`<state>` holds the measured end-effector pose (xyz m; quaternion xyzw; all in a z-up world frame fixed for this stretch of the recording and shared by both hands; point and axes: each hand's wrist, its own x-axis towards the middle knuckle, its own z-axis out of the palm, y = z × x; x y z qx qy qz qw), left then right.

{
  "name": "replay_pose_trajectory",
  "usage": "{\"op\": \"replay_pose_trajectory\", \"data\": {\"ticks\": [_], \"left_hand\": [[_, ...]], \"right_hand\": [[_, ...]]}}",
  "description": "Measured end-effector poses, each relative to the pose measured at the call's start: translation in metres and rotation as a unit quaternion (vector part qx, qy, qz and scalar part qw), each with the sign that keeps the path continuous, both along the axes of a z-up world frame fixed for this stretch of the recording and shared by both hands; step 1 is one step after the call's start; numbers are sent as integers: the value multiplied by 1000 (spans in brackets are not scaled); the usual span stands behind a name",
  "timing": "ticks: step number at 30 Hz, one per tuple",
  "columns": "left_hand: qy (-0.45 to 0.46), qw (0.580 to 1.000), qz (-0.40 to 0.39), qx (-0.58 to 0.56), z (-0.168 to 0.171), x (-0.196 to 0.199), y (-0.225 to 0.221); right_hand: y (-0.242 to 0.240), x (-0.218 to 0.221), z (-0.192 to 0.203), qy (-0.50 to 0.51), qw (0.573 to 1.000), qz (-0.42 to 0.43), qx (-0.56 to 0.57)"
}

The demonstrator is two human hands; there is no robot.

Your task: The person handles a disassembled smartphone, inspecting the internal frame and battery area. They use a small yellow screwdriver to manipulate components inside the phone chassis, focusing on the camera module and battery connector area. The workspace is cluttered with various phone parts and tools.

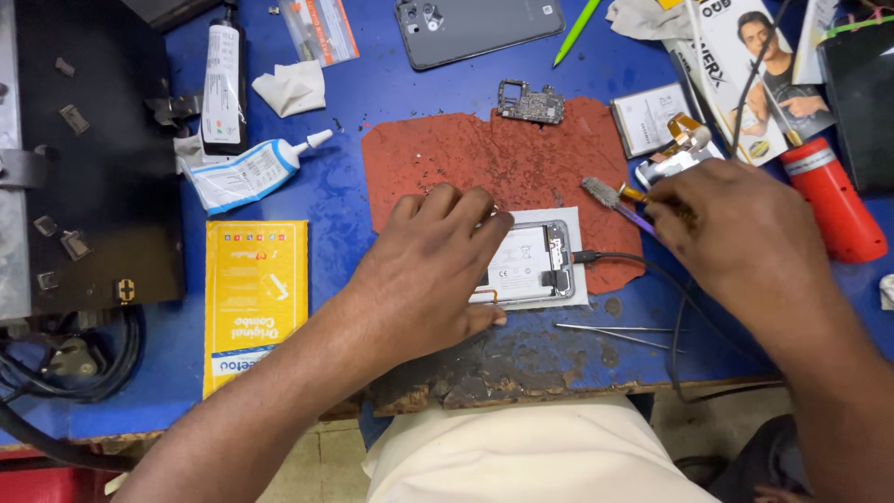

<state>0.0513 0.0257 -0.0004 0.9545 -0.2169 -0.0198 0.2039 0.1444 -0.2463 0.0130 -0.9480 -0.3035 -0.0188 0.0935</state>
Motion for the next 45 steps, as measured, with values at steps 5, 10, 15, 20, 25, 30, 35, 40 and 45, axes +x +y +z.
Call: {"op": "replay_pose_trajectory", "data": {"ticks": [5,10,15,20,25,30,35,40,45], "left_hand": [[14,1000,8,6,1,-2,1],[18,1000,13,-13,2,-5,4],[-91,960,139,-225,-14,6,35],[-107,855,300,-410,-33,24,48],[-123,862,273,-409,-37,21,44],[-149,842,306,-418,-33,22,54],[-135,832,313,-438,-34,22,55],[-136,847,301,-417,-37,22,53],[-101,875,240,-408,-38,22,52]], "right_hand": [[6,8,10,3,976,-34,216],[23,11,21,154,901,-5,407],[66,24,-6,260,831,49,490],[94,21,-30,310,824,98,464],[94,32,-10,301,863,130,386],[111,28,-23,319,833,156,424],[113,13,-48,339,819,151,438],[110,9,-58,348,813,149,443],[101,13,-43,331,803,111,484]]}}
